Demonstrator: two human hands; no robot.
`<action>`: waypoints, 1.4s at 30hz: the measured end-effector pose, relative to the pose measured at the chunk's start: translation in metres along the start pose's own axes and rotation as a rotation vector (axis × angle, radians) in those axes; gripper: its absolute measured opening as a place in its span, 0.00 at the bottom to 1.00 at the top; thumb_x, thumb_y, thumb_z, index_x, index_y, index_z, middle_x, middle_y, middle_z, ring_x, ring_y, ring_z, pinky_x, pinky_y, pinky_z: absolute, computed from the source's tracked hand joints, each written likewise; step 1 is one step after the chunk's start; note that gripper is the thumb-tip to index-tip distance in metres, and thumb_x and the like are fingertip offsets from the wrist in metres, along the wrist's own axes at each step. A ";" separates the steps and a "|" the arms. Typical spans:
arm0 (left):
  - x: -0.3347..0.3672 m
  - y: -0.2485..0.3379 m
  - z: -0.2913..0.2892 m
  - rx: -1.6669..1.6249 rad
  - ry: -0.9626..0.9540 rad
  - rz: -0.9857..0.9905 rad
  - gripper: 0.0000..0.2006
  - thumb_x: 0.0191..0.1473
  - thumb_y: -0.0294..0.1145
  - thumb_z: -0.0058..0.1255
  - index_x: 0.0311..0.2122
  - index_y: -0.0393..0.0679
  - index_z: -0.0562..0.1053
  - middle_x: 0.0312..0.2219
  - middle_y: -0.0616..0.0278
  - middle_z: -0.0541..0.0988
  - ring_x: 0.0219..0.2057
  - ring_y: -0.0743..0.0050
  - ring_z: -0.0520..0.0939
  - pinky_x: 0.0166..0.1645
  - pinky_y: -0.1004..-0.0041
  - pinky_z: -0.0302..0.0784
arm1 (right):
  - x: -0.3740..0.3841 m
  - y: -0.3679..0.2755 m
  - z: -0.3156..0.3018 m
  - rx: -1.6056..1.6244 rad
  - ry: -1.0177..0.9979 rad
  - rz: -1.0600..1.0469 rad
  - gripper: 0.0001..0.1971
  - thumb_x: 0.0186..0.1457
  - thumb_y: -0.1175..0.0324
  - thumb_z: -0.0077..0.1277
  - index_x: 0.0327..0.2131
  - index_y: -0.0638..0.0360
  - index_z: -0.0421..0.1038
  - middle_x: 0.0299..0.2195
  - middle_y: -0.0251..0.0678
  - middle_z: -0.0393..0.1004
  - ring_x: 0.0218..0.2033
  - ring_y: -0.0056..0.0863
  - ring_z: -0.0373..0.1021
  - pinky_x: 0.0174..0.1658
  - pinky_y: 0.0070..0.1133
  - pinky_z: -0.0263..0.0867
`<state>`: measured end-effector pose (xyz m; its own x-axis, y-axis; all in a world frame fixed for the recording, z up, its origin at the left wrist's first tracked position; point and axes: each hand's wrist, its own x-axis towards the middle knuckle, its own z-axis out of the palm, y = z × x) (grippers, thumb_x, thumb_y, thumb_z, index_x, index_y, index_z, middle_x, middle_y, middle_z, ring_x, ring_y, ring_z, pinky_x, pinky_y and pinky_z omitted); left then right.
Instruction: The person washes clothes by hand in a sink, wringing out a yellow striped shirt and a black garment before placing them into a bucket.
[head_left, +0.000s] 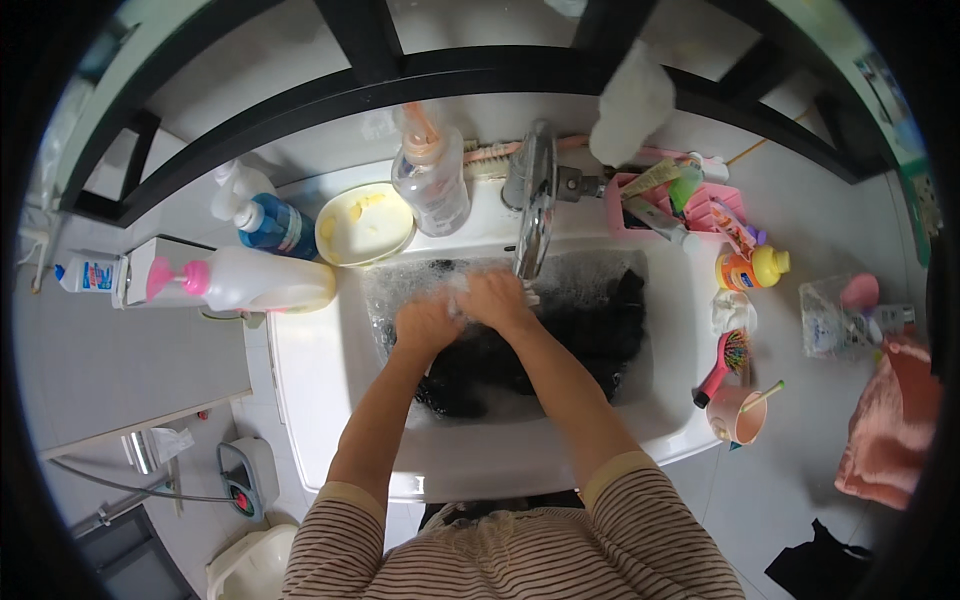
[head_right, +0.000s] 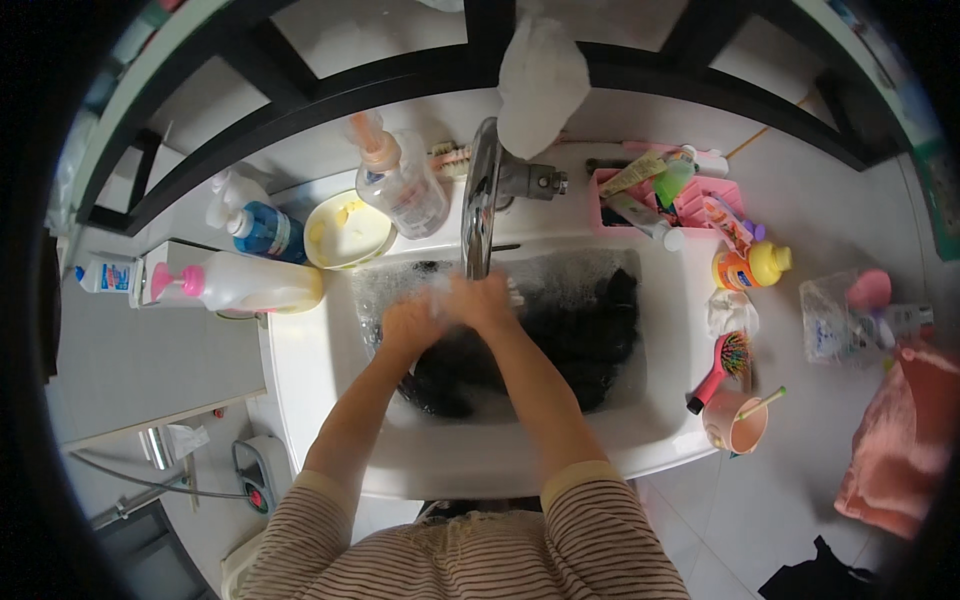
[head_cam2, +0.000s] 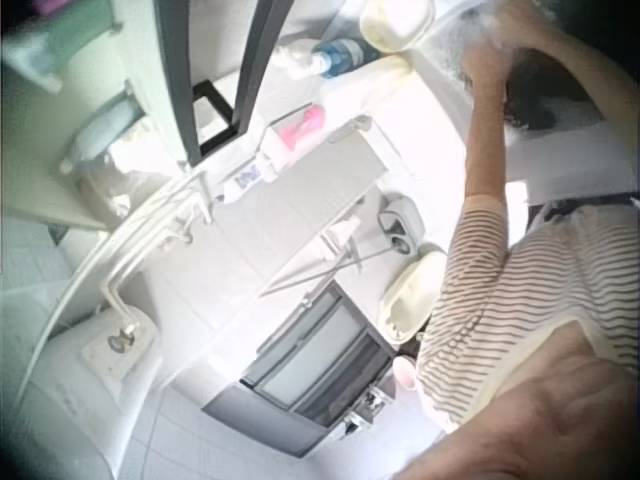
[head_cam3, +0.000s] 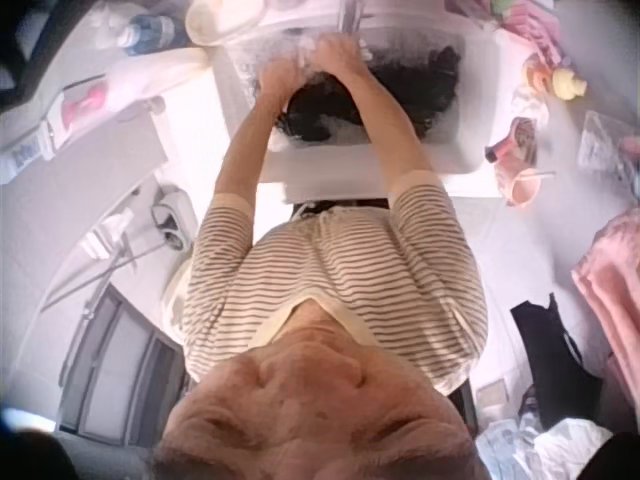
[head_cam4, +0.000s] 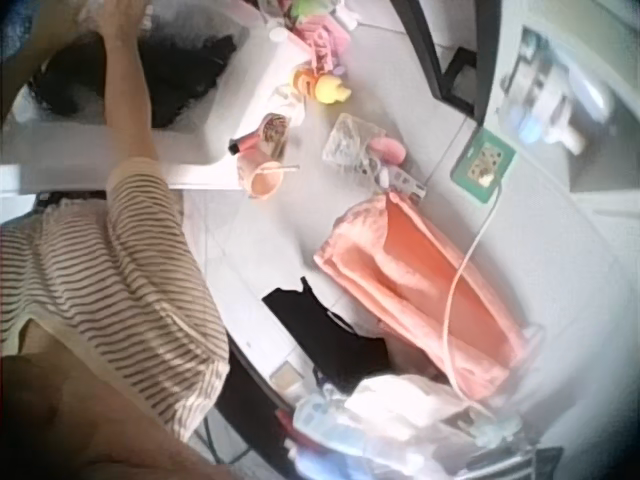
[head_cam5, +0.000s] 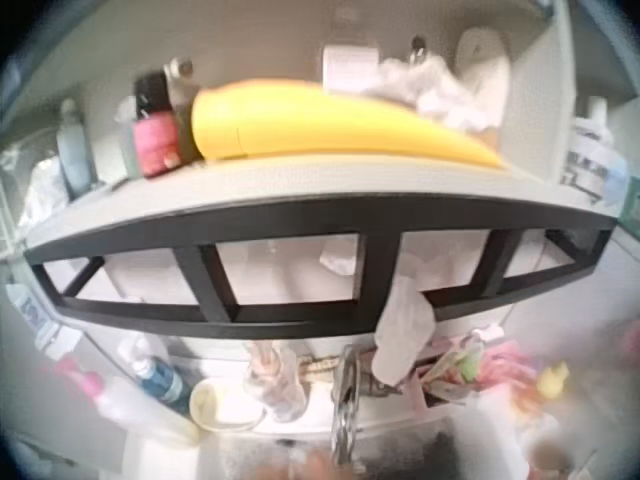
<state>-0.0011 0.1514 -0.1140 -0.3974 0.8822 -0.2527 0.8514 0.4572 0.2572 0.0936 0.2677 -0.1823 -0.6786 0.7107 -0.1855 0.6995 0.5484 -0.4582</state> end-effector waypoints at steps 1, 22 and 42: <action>-0.008 -0.010 -0.003 -0.082 -0.004 -0.067 0.25 0.40 0.45 0.55 0.44 0.46 0.64 0.36 0.47 0.75 0.39 0.49 0.76 0.41 0.53 0.70 | -0.008 -0.025 -0.028 -0.016 -0.149 -0.029 0.21 0.44 0.51 0.46 0.40 0.50 0.69 0.40 0.48 0.71 0.43 0.44 0.67 0.46 0.28 0.62; -0.140 0.022 -0.133 -1.858 0.174 -0.199 0.05 0.51 0.30 0.50 0.33 0.45 0.68 0.26 0.70 0.74 0.28 0.85 0.72 0.33 0.83 0.67 | -0.126 -0.081 -0.211 1.205 0.282 -0.111 0.08 0.43 0.67 0.53 0.24 0.62 0.72 0.17 0.23 0.64 0.20 0.13 0.58 0.24 0.15 0.55; -0.112 -0.007 0.067 -0.063 -0.094 0.025 0.42 0.48 0.56 0.44 0.59 0.35 0.50 0.58 0.42 0.53 0.59 0.32 0.47 0.59 0.40 0.36 | -0.083 -0.071 -0.011 -0.167 0.448 -0.376 0.20 0.27 0.52 0.58 0.27 0.50 0.71 0.31 0.30 0.67 0.43 0.33 0.60 0.41 0.38 0.52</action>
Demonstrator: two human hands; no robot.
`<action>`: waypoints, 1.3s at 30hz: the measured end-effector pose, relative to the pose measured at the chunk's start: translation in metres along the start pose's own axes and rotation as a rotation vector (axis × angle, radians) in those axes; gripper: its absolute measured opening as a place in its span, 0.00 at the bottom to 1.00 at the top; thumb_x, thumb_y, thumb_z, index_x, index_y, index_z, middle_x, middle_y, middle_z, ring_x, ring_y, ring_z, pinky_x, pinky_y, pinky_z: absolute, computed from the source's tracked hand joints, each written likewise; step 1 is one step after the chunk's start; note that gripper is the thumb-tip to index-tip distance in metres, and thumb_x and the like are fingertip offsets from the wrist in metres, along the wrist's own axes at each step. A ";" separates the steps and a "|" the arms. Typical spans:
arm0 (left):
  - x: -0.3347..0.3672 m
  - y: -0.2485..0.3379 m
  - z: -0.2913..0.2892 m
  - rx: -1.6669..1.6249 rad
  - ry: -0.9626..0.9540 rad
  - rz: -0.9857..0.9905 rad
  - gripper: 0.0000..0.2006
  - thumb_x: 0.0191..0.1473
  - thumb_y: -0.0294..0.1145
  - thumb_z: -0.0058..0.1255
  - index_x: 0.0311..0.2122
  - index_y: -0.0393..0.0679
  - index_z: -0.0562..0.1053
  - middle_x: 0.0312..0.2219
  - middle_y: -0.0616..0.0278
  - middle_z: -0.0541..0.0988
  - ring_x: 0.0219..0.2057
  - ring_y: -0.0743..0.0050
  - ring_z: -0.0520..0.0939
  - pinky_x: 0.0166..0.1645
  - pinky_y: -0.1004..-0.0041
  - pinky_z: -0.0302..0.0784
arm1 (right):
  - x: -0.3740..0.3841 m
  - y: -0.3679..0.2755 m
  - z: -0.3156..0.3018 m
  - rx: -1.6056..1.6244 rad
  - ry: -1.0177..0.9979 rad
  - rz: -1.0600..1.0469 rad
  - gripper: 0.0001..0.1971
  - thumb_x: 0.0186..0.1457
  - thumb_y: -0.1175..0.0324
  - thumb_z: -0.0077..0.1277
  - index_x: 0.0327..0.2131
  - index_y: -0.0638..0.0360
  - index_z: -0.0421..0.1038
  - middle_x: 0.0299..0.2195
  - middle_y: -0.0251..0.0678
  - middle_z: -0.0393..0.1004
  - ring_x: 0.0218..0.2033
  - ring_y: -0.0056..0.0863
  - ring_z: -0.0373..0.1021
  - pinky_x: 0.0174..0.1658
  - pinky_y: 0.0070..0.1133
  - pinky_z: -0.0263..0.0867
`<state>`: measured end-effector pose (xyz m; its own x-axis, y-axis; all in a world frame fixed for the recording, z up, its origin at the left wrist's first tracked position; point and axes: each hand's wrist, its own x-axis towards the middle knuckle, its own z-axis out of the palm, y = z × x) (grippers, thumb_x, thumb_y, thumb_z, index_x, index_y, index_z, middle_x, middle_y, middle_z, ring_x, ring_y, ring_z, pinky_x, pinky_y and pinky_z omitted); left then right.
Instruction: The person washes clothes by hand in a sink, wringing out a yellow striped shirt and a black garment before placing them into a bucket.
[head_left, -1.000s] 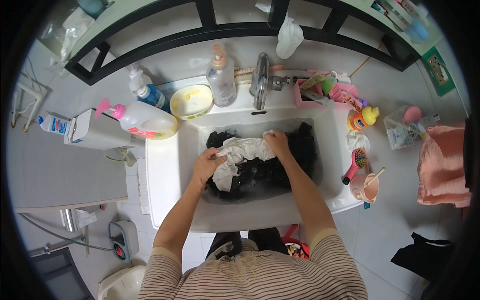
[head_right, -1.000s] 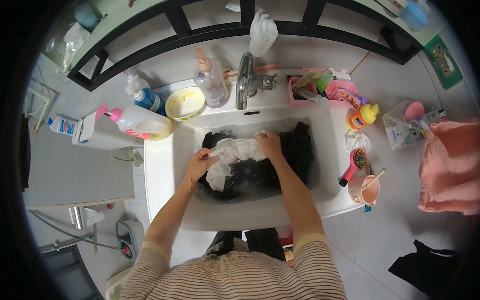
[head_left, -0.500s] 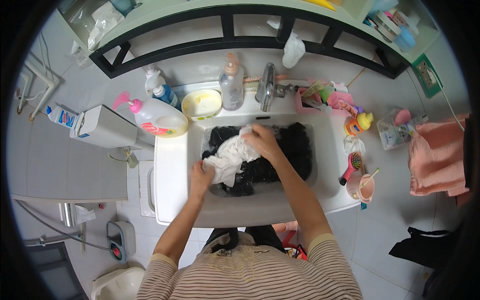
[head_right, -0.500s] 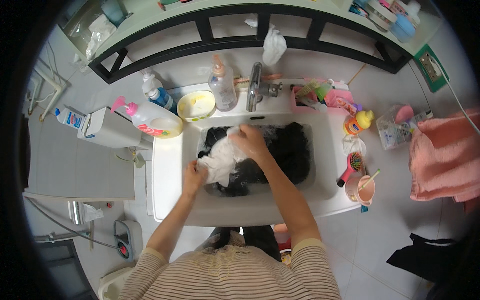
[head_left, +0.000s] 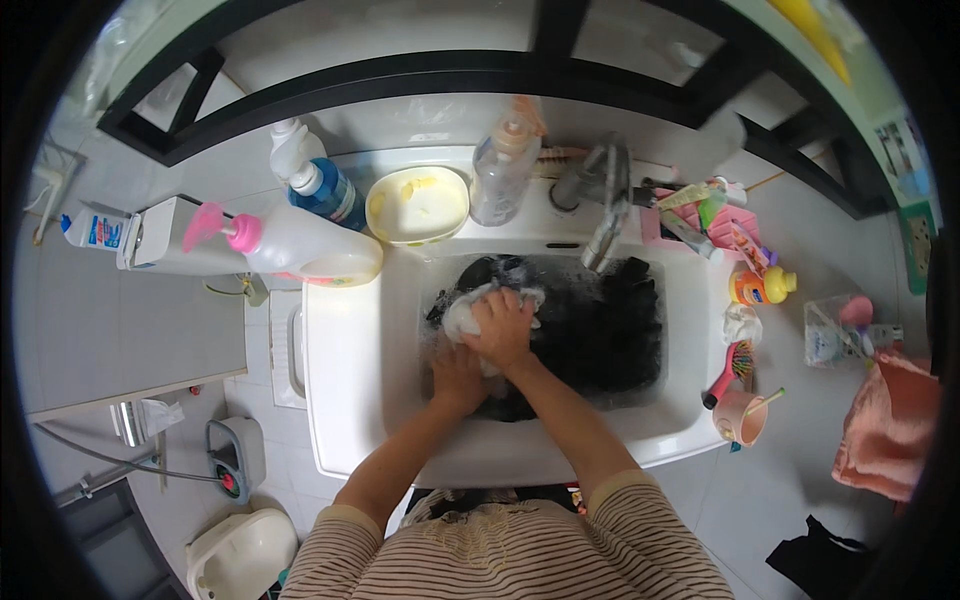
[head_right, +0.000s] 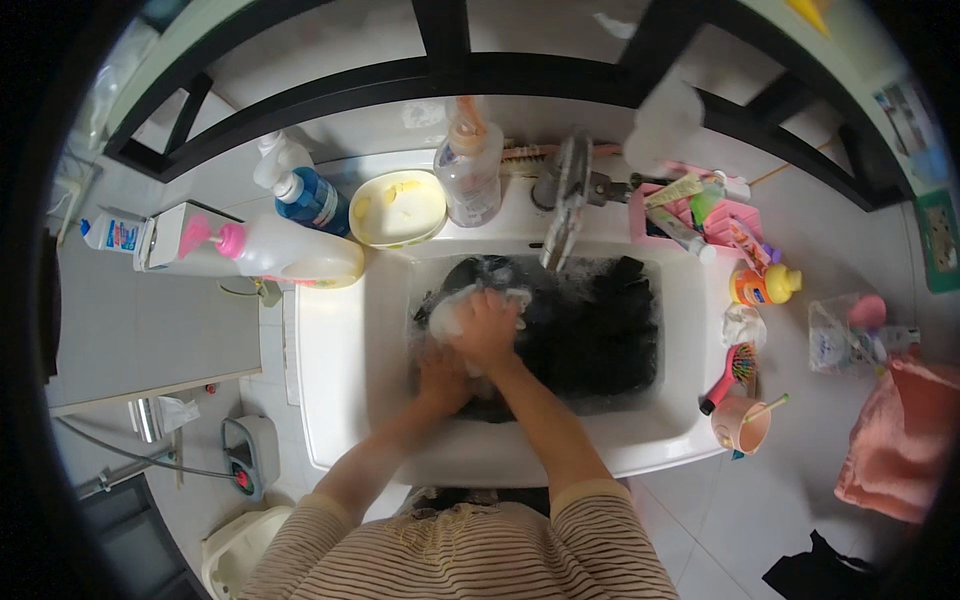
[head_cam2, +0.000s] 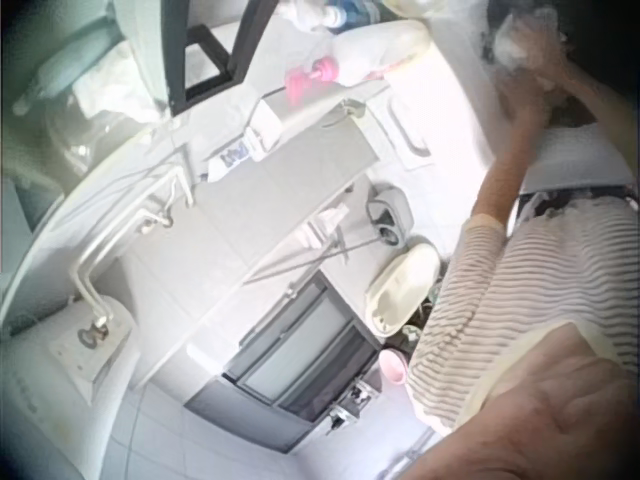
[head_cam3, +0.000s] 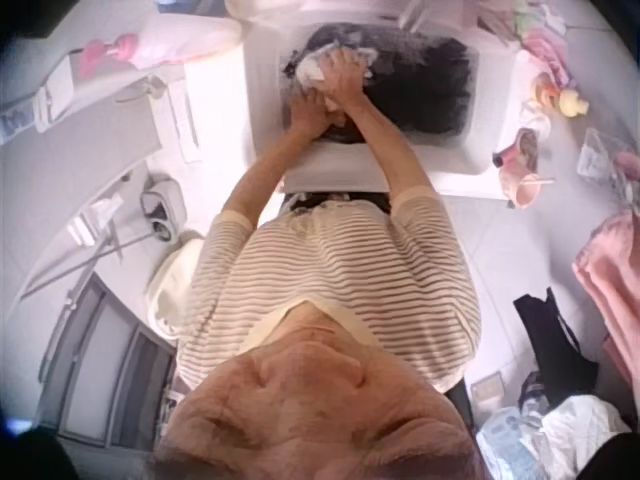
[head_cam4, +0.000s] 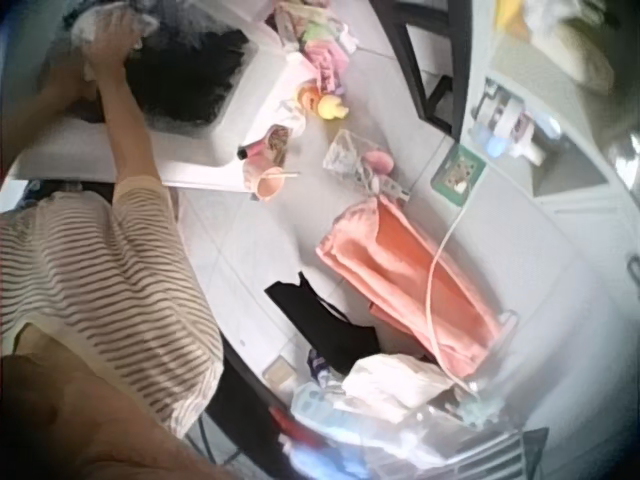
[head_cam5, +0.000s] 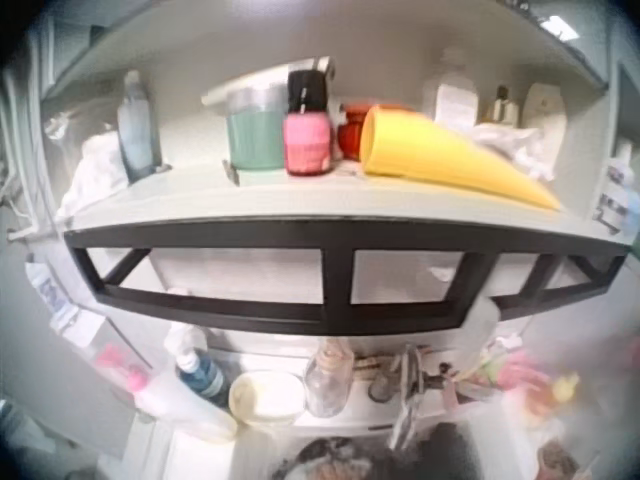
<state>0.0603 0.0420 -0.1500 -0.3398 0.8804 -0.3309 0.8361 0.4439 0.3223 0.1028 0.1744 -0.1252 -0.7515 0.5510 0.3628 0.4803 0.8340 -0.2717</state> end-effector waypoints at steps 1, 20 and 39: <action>0.001 0.007 -0.008 0.041 -0.047 -0.012 0.41 0.48 0.57 0.43 0.59 0.35 0.50 0.58 0.42 0.53 0.59 0.32 0.48 0.59 0.40 0.36 | 0.007 0.007 0.004 0.007 -0.065 0.019 0.20 0.27 0.52 0.57 0.27 0.50 0.71 0.31 0.30 0.67 0.43 0.32 0.60 0.41 0.37 0.53; 0.017 0.018 -0.018 -0.006 -0.044 -0.225 0.45 0.44 0.57 0.48 0.61 0.44 0.46 0.61 0.52 0.49 0.62 0.38 0.38 0.59 0.40 0.39 | 0.043 0.014 -0.052 0.335 -0.313 -0.008 0.14 0.38 0.57 0.53 0.23 0.58 0.73 0.24 0.37 0.73 0.33 0.38 0.67 0.38 0.36 0.60; 0.008 0.029 -0.008 -0.001 -0.103 -0.225 0.42 0.47 0.61 0.40 0.62 0.47 0.47 0.63 0.59 0.44 0.62 0.43 0.41 0.57 0.35 0.33 | 0.004 0.002 -0.024 -0.017 -0.004 -0.458 0.17 0.34 0.55 0.59 0.26 0.53 0.68 0.25 0.32 0.67 0.32 0.32 0.64 0.32 0.32 0.61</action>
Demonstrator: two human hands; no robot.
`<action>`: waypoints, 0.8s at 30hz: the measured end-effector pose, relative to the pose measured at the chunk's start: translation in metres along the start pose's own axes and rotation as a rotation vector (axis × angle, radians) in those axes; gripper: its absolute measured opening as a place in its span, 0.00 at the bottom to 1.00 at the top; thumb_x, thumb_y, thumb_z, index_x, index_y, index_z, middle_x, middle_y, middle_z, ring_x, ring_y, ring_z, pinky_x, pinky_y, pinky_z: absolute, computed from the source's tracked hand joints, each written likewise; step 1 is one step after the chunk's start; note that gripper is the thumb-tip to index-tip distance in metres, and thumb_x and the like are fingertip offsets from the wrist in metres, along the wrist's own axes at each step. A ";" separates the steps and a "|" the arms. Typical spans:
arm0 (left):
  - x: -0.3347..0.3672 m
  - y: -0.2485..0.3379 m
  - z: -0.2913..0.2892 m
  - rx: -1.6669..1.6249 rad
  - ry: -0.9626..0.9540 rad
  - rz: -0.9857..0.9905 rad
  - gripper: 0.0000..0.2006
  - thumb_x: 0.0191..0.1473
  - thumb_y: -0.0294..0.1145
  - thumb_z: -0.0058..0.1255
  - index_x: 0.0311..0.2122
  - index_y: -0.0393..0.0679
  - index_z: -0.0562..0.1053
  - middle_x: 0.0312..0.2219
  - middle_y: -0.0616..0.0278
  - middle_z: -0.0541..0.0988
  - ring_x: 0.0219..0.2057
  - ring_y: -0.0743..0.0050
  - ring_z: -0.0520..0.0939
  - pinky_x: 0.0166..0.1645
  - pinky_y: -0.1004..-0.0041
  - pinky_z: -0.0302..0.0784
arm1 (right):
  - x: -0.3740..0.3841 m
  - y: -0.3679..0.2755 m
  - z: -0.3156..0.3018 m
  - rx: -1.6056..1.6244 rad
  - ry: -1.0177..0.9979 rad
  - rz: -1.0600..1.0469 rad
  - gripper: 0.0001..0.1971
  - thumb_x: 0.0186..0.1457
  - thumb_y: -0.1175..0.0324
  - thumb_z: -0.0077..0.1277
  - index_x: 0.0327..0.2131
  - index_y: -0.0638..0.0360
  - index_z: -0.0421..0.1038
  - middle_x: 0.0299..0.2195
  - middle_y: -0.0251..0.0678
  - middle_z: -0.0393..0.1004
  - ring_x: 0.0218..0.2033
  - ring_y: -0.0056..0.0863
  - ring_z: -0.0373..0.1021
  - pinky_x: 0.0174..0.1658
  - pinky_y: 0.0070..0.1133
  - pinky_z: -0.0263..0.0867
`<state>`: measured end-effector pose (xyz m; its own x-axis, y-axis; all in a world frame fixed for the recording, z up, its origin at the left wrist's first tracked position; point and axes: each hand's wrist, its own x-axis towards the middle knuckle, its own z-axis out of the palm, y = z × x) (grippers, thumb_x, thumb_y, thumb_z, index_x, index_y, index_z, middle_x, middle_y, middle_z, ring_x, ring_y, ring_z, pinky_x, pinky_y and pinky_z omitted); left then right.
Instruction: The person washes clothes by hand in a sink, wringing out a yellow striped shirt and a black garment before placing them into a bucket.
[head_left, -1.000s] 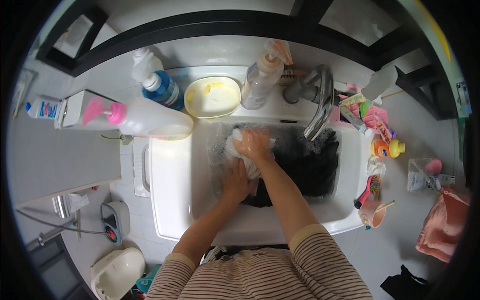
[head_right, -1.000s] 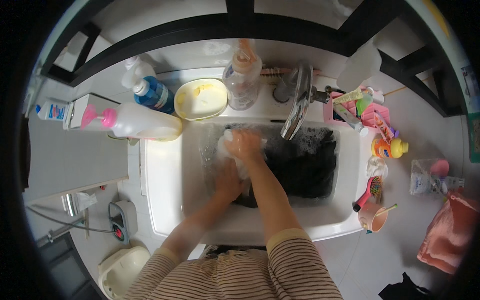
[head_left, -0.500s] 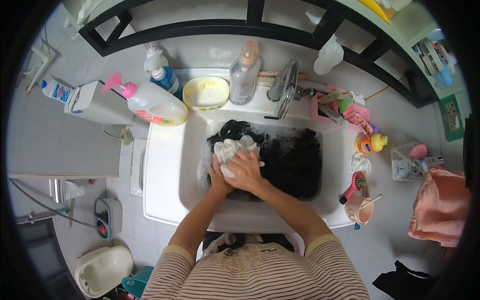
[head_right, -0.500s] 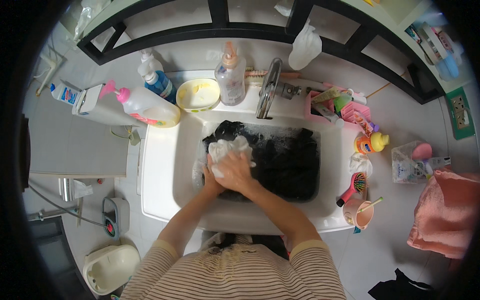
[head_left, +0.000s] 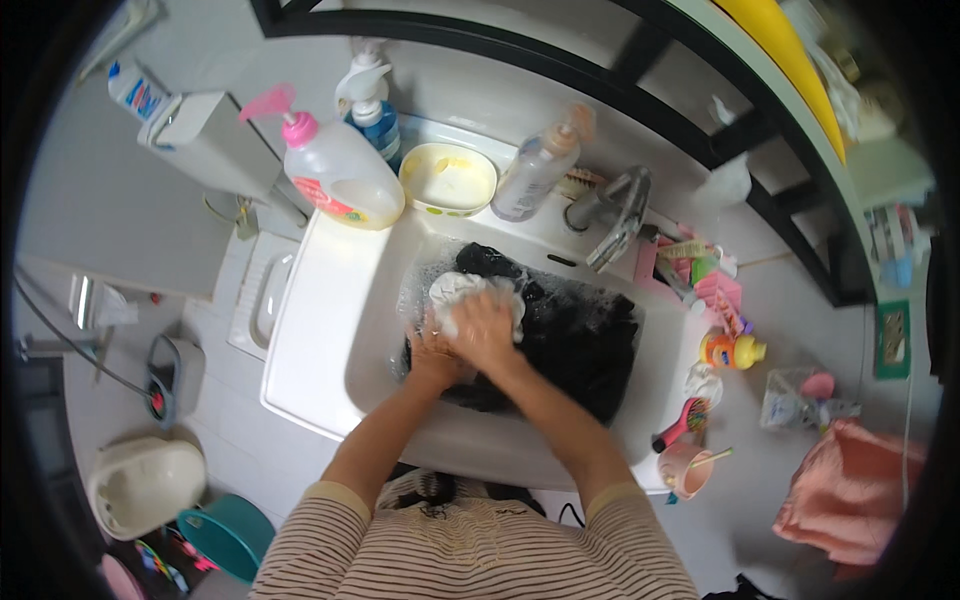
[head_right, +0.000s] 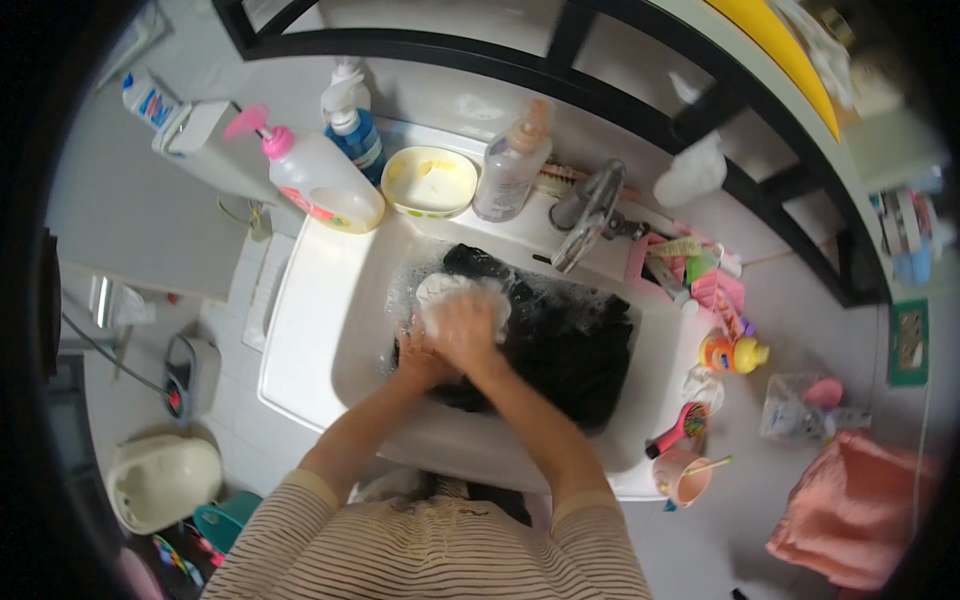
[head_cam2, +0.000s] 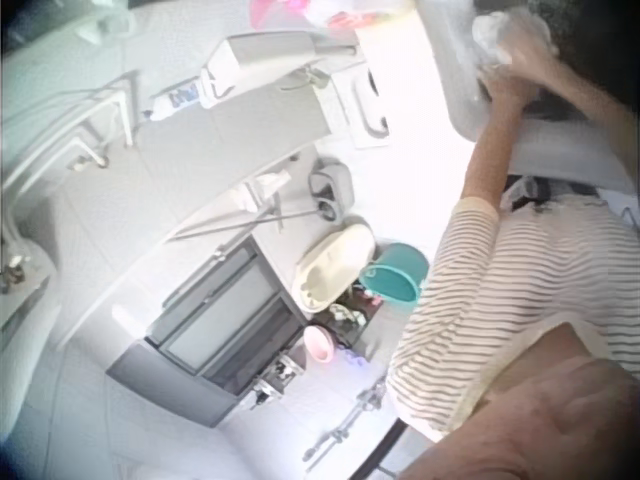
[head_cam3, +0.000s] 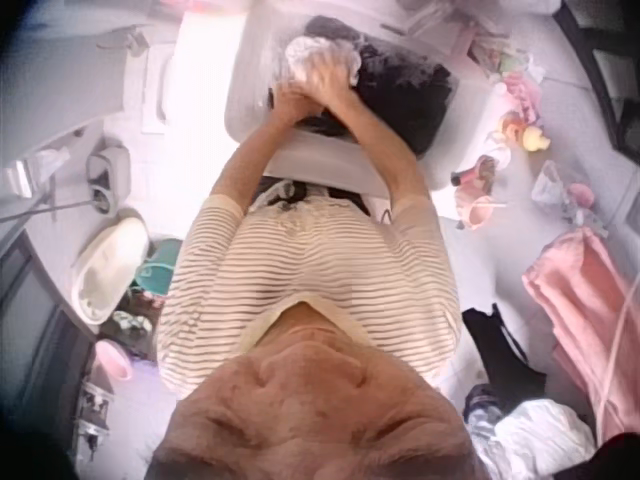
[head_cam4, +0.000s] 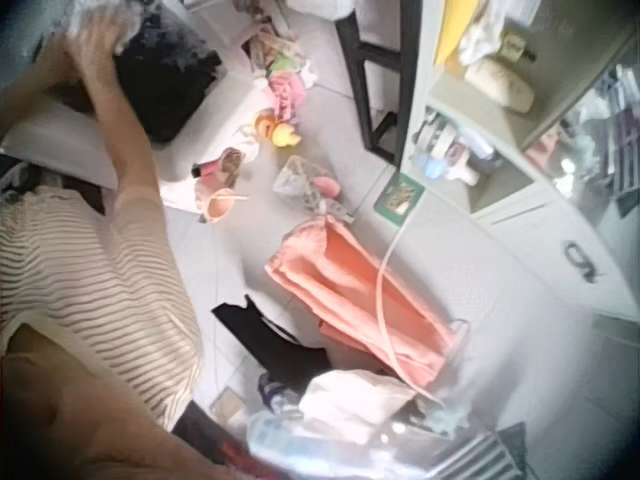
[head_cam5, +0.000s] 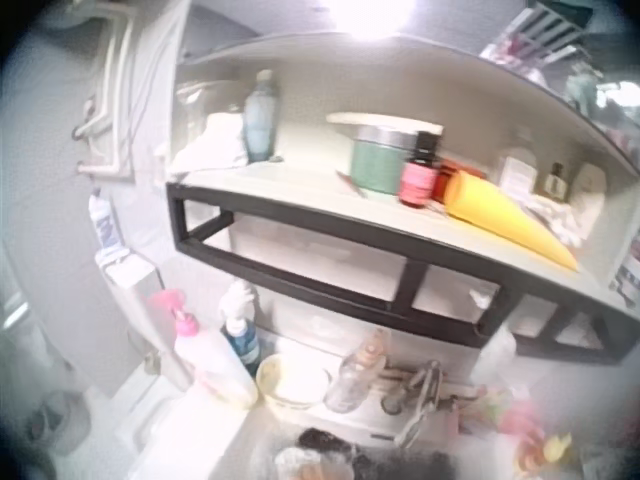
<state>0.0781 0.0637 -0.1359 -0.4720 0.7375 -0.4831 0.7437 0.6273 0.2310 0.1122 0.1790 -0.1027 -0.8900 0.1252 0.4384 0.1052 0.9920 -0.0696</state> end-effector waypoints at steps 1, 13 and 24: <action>-0.005 -0.003 -0.005 0.014 -0.004 0.029 0.42 0.47 0.62 0.39 0.62 0.48 0.47 0.63 0.59 0.44 0.62 0.43 0.41 0.57 0.35 0.32 | -0.018 -0.014 -0.002 -0.068 -0.017 -0.024 0.17 0.34 0.55 0.59 0.26 0.52 0.68 0.26 0.32 0.67 0.33 0.31 0.64 0.32 0.31 0.61; -0.004 0.000 -0.009 -0.205 0.060 0.014 0.45 0.46 0.61 0.44 0.62 0.43 0.47 0.63 0.58 0.42 0.63 0.48 0.36 0.59 0.37 0.34 | 0.043 0.028 0.008 0.151 -0.468 0.312 0.22 0.38 0.58 0.57 0.40 0.51 0.68 0.39 0.37 0.67 0.40 0.40 0.65 0.36 0.34 0.67; -0.005 0.002 0.005 0.005 0.062 0.108 0.40 0.50 0.59 0.39 0.62 0.47 0.46 0.63 0.58 0.44 0.63 0.46 0.34 0.59 0.37 0.28 | 0.012 0.027 0.020 -0.025 -0.377 0.260 0.13 0.38 0.57 0.54 0.28 0.50 0.69 0.30 0.31 0.64 0.35 0.28 0.65 0.32 0.29 0.67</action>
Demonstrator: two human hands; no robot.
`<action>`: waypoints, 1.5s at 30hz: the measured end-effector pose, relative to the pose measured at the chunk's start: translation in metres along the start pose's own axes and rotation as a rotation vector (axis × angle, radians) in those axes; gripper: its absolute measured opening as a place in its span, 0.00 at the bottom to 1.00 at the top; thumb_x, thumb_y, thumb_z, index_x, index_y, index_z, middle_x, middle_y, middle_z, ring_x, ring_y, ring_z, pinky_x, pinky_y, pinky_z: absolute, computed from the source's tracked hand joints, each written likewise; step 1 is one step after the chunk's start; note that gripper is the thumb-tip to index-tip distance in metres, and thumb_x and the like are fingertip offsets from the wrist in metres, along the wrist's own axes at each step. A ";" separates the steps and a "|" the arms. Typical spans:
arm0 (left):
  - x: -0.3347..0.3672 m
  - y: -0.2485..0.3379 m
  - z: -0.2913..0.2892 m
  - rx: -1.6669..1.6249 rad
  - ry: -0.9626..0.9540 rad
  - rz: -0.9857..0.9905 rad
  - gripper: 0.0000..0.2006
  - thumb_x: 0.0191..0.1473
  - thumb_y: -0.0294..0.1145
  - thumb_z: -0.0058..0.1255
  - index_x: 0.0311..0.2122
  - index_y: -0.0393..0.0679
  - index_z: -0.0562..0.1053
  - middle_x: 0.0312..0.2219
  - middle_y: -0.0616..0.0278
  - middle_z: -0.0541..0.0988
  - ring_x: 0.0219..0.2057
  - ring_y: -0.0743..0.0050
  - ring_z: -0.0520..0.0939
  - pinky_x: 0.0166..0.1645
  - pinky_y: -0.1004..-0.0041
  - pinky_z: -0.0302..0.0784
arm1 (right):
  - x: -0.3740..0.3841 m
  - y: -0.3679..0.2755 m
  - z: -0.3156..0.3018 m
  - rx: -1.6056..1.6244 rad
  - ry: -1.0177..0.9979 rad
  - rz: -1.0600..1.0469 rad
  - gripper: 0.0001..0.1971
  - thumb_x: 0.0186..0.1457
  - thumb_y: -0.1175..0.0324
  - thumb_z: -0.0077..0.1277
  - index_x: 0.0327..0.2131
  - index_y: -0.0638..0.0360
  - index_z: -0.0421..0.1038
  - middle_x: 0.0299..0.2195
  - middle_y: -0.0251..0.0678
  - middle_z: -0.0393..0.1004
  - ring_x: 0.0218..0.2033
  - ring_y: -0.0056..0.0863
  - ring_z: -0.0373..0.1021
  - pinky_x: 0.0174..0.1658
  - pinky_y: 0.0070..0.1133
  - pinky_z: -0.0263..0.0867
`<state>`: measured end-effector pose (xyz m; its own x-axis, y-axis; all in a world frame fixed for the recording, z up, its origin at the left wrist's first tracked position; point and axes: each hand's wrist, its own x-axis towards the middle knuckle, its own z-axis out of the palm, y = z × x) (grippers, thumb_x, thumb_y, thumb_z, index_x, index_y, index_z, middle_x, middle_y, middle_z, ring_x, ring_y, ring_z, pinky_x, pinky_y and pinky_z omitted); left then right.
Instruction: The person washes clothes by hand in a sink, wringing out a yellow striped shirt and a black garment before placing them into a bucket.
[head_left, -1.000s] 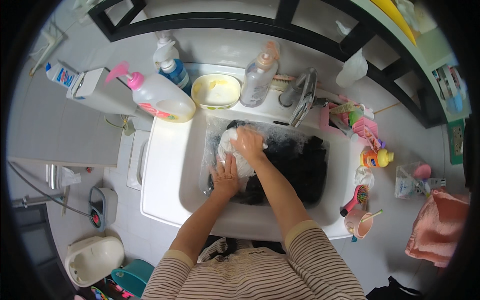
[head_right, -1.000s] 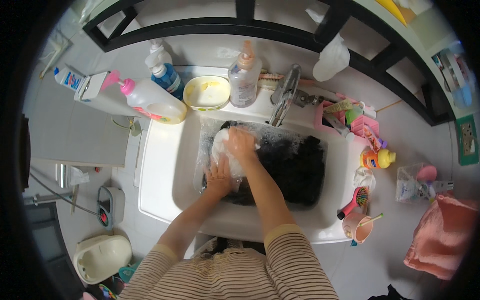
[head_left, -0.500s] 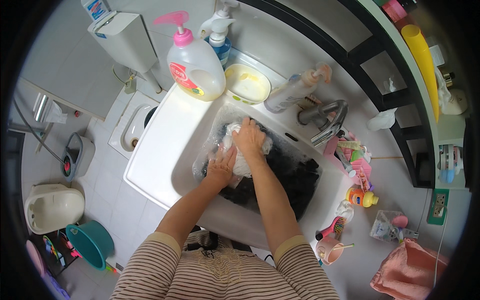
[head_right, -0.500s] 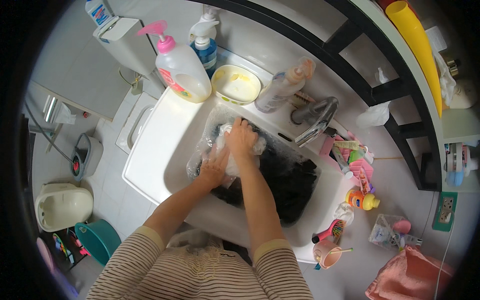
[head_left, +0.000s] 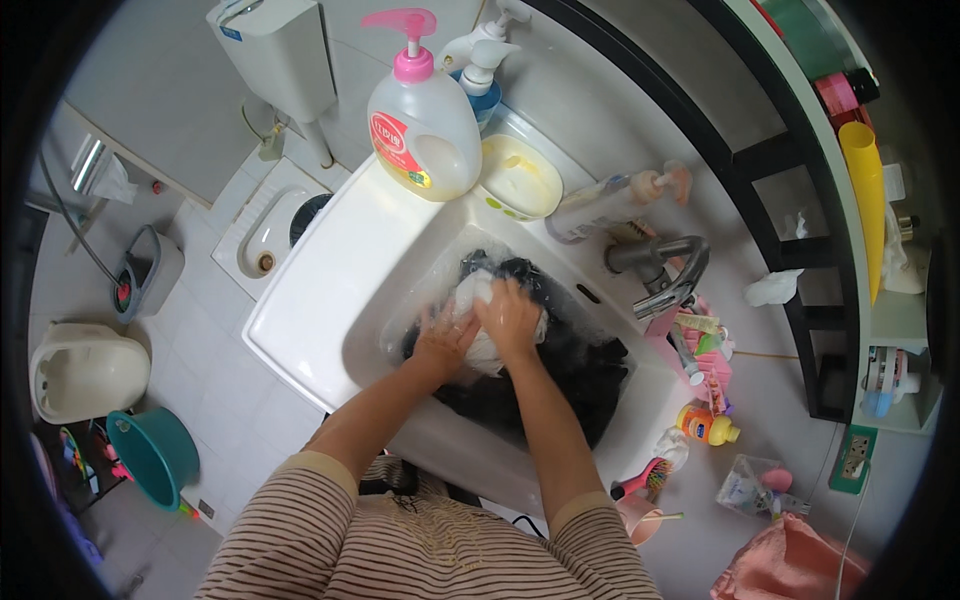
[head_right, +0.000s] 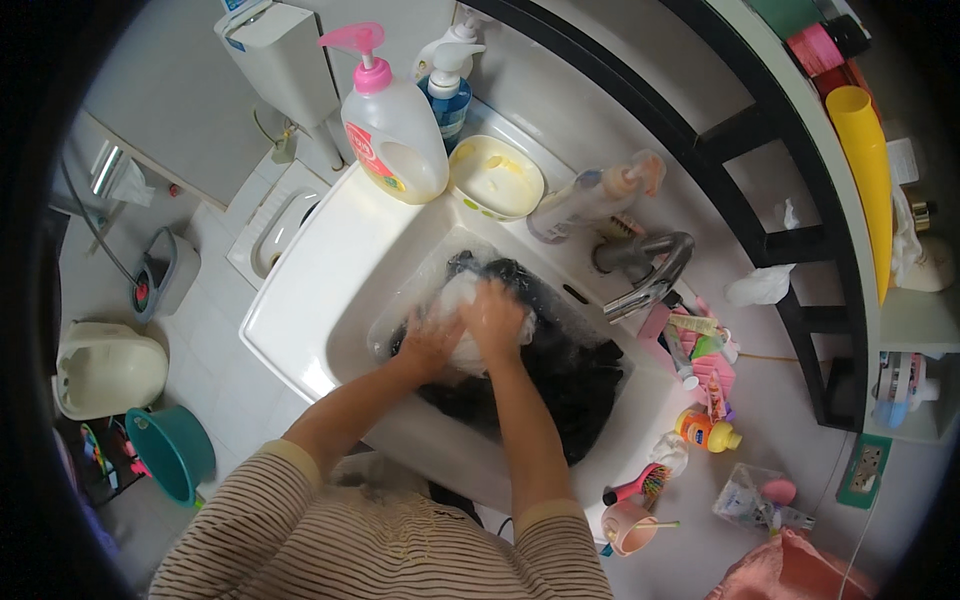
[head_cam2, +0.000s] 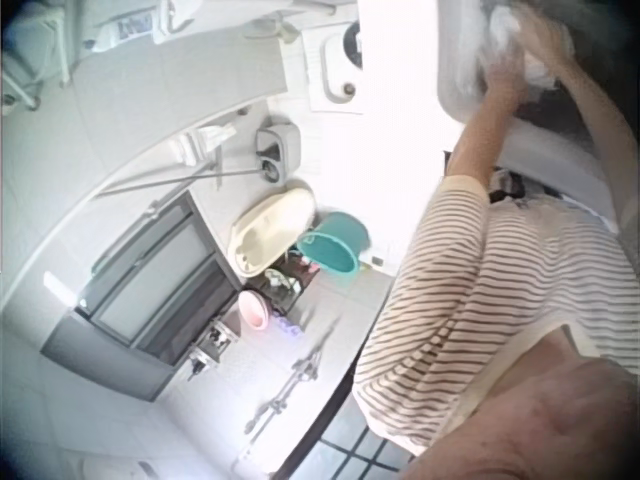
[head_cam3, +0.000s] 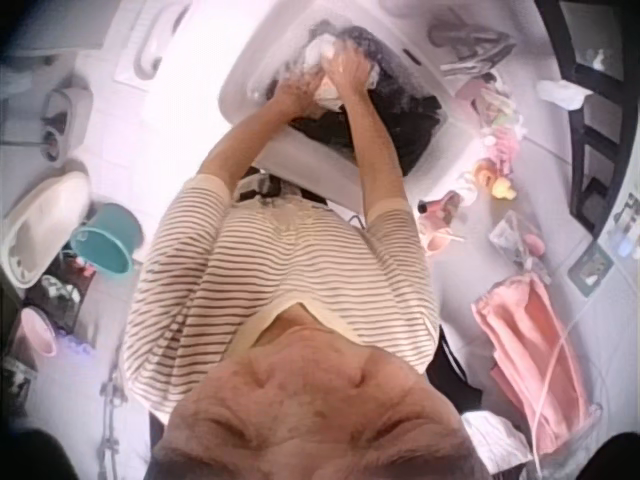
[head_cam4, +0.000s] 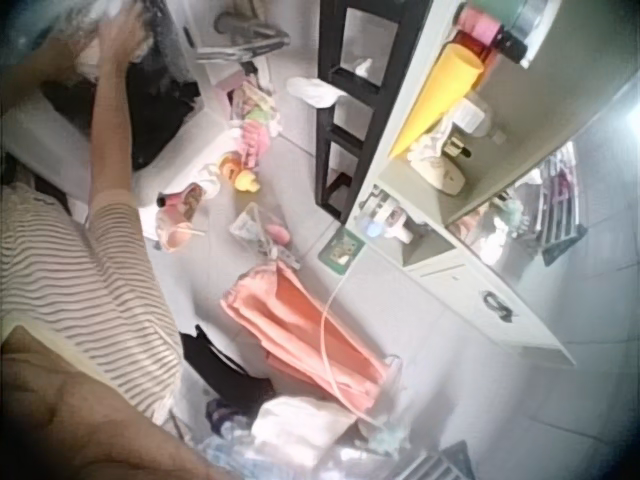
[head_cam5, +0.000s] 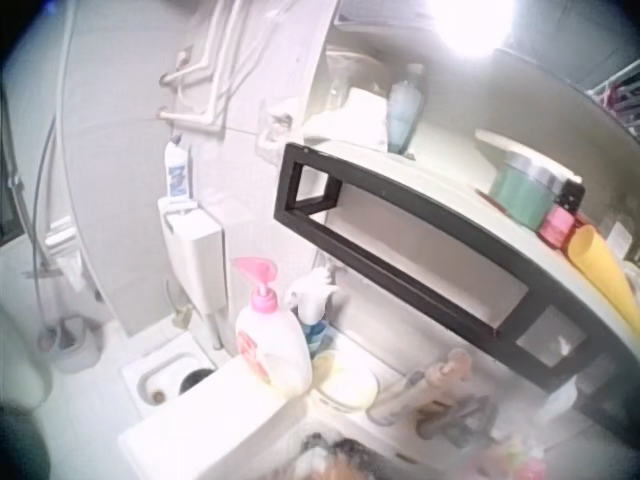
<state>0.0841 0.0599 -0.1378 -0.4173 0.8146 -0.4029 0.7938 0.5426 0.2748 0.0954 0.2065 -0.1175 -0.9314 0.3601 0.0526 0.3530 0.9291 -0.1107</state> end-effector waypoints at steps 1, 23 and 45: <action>0.000 0.002 -0.001 -0.016 0.045 -0.001 0.40 0.50 0.59 0.39 0.62 0.47 0.46 0.63 0.59 0.44 0.63 0.46 0.33 0.59 0.37 0.27 | 0.015 -0.002 -0.003 0.013 -0.079 0.033 0.13 0.38 0.58 0.53 0.28 0.50 0.69 0.30 0.32 0.64 0.35 0.30 0.65 0.33 0.31 0.67; 0.009 0.002 0.026 -0.117 0.163 0.015 0.45 0.40 0.56 0.55 0.61 0.47 0.50 0.61 0.57 0.51 0.62 0.44 0.45 0.58 0.38 0.41 | -0.066 -0.013 -0.024 0.028 0.208 -0.367 0.12 0.38 0.62 0.54 0.28 0.54 0.67 0.26 0.35 0.63 0.29 0.34 0.65 0.28 0.29 0.65; 0.009 0.017 -0.026 -0.123 -0.018 -0.015 0.43 0.44 0.61 0.47 0.62 0.50 0.48 0.63 0.64 0.45 0.64 0.53 0.37 0.63 0.52 0.34 | 0.036 0.006 -0.008 0.033 -0.262 0.142 0.15 0.39 0.60 0.55 0.31 0.55 0.67 0.31 0.39 0.67 0.31 0.38 0.68 0.29 0.31 0.66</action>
<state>0.0817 0.0819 -0.1139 -0.4200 0.8031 -0.4227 0.7270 0.5765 0.3730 0.0646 0.2256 -0.1078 -0.8656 0.4483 -0.2230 0.4824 0.8660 -0.1314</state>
